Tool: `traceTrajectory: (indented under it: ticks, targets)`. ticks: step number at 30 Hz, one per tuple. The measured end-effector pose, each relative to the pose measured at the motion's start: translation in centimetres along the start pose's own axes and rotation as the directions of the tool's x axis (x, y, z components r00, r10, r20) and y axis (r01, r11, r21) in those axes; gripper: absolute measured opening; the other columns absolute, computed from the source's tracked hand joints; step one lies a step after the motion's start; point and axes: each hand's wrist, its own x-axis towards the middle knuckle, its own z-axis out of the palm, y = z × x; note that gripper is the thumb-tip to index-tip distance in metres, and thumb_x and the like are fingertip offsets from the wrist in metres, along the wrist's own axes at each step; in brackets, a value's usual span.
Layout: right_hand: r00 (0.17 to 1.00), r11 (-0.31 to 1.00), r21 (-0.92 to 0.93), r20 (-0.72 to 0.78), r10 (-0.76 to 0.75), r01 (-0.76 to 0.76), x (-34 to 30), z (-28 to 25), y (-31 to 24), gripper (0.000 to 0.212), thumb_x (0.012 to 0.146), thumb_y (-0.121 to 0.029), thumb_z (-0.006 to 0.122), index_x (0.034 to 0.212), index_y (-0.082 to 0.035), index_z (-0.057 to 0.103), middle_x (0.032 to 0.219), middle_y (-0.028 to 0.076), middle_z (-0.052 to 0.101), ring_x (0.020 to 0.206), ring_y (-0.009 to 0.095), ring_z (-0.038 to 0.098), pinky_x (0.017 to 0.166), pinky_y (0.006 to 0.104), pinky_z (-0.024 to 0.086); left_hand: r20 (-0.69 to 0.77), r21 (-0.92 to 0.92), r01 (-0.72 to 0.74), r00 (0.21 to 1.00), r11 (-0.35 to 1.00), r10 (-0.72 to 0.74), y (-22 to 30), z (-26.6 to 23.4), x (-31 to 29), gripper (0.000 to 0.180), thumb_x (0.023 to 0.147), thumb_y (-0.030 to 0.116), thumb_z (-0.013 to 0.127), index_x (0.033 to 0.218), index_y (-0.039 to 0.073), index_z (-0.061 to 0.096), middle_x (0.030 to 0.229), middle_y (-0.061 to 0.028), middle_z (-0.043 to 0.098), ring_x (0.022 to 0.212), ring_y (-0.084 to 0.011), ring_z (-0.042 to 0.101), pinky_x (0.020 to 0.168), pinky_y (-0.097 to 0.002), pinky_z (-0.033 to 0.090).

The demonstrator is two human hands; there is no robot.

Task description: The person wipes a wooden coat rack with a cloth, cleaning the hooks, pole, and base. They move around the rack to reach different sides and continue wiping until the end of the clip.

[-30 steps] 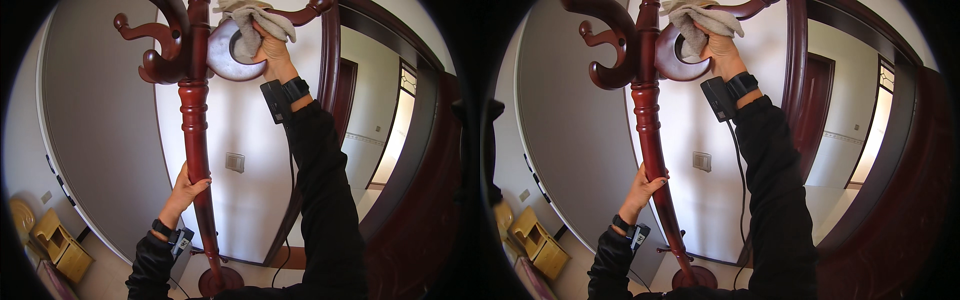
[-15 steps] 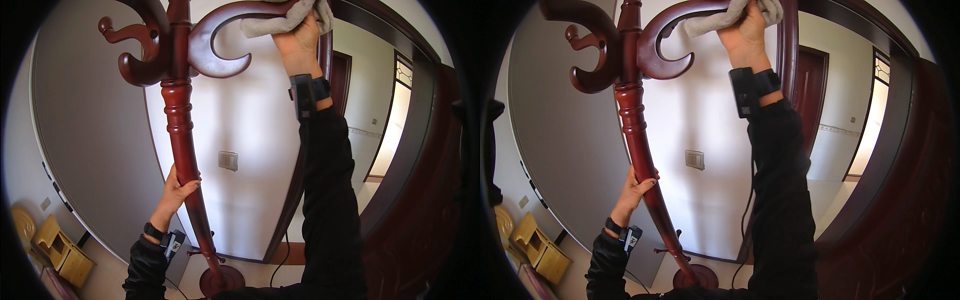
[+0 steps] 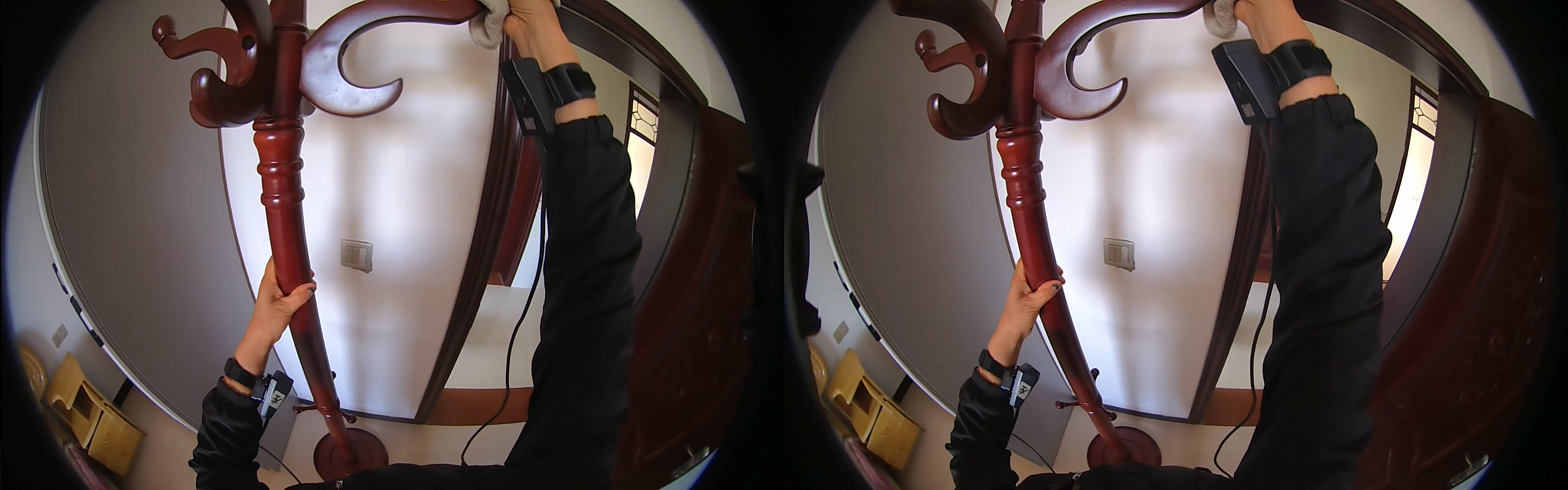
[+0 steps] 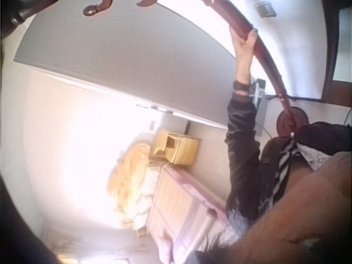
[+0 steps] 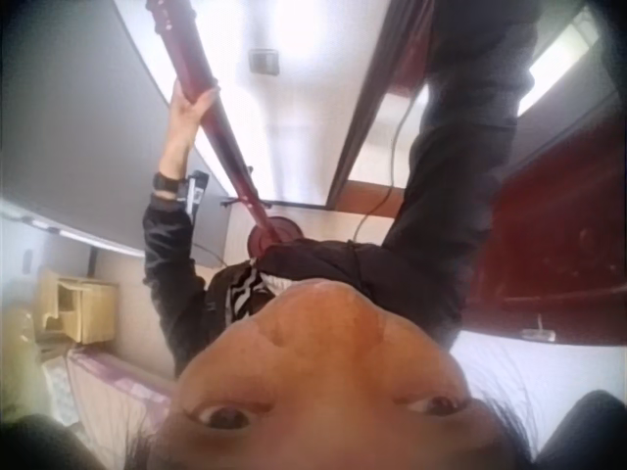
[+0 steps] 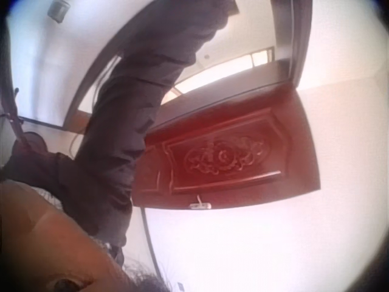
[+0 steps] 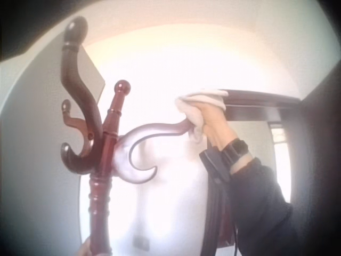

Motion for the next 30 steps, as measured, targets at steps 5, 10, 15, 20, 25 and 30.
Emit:
traceTrajectory:
  ticks: [5,10,15,20,25,30]
  targets:
    - [1.000,0.996,-0.088,0.014,0.020,-0.019,1.1,0.3,-1.1,0.023,0.104,-0.029,0.058,0.092,-0.010,0.058,0.080,0.006,0.061,0.076,0.019,0.063,0.071,0.0339,0.055,-0.004,-0.012,0.010,1.000,1.000,-0.011,0.2,0.3,0.0,0.062,0.091,0.008,0.074,0.142,0.006,0.040,0.109,-0.0069,0.061,0.099,-0.0143,0.061,0.088,-0.0328,0.053]
    - [1.000,0.990,-0.140,0.014,0.025,-0.023,1.9,1.0,-1.8,0.022,0.103,-0.028,0.059,0.090,-0.010,0.058,0.077,0.005,0.060,0.072,0.018,0.062,0.068,0.0326,0.054,-0.009,-0.009,-0.014,1.000,1.000,0.014,0.4,0.3,0.0,0.055,0.091,0.007,0.073,0.137,0.006,0.042,0.107,-0.0059,0.061,0.095,-0.0142,0.062,0.086,-0.0321,0.054]
    - [1.000,0.988,-0.151,0.001,0.023,-0.023,2.5,1.3,-2.0,0.022,0.102,-0.028,0.061,0.089,-0.011,0.057,0.074,0.004,0.058,0.068,0.017,0.061,0.064,0.0313,0.054,0.016,0.002,-0.014,1.000,1.000,0.014,0.3,0.3,0.2,0.054,0.091,0.010,0.074,0.135,0.007,0.044,0.107,-0.0055,0.060,0.093,-0.0135,0.061,0.085,-0.0314,0.053]
    - [0.999,0.996,-0.094,-0.033,0.005,-0.008,2.5,1.5,-1.2,0.021,0.102,-0.027,0.062,0.087,-0.012,0.057,0.072,0.003,0.057,0.064,0.016,0.061,0.060,0.0300,0.053,0.004,-0.033,-0.050,0.999,0.998,0.050,0.1,0.4,0.3,0.052,0.091,0.012,0.076,0.133,0.007,0.045,0.106,-0.0051,0.059,0.092,-0.0126,0.060,0.084,-0.0304,0.053]
    - [0.994,0.998,0.050,-0.103,-0.036,0.041,2.1,1.3,0.9,0.021,0.101,-0.026,0.064,0.086,-0.013,0.056,0.069,0.002,0.056,0.060,0.015,0.060,0.056,0.0288,0.053,0.024,0.013,-0.048,0.999,0.999,0.048,0.2,0.3,0.2,0.051,0.091,0.012,0.076,0.132,0.007,0.046,0.104,-0.0048,0.059,0.091,-0.0128,0.059,0.083,-0.0304,0.053]
    - [0.966,0.960,0.223,-0.231,-0.118,0.171,1.0,1.1,3.4,0.020,0.101,-0.026,0.065,0.087,-0.014,0.057,0.069,0.001,0.055,0.060,0.014,0.059,0.054,0.0278,0.052,0.027,0.023,-0.061,0.998,0.998,0.060,0.3,0.3,0.2,0.052,0.091,0.013,0.076,0.132,0.007,0.046,0.103,-0.0044,0.059,0.091,-0.0137,0.060,0.083,-0.0315,0.053]
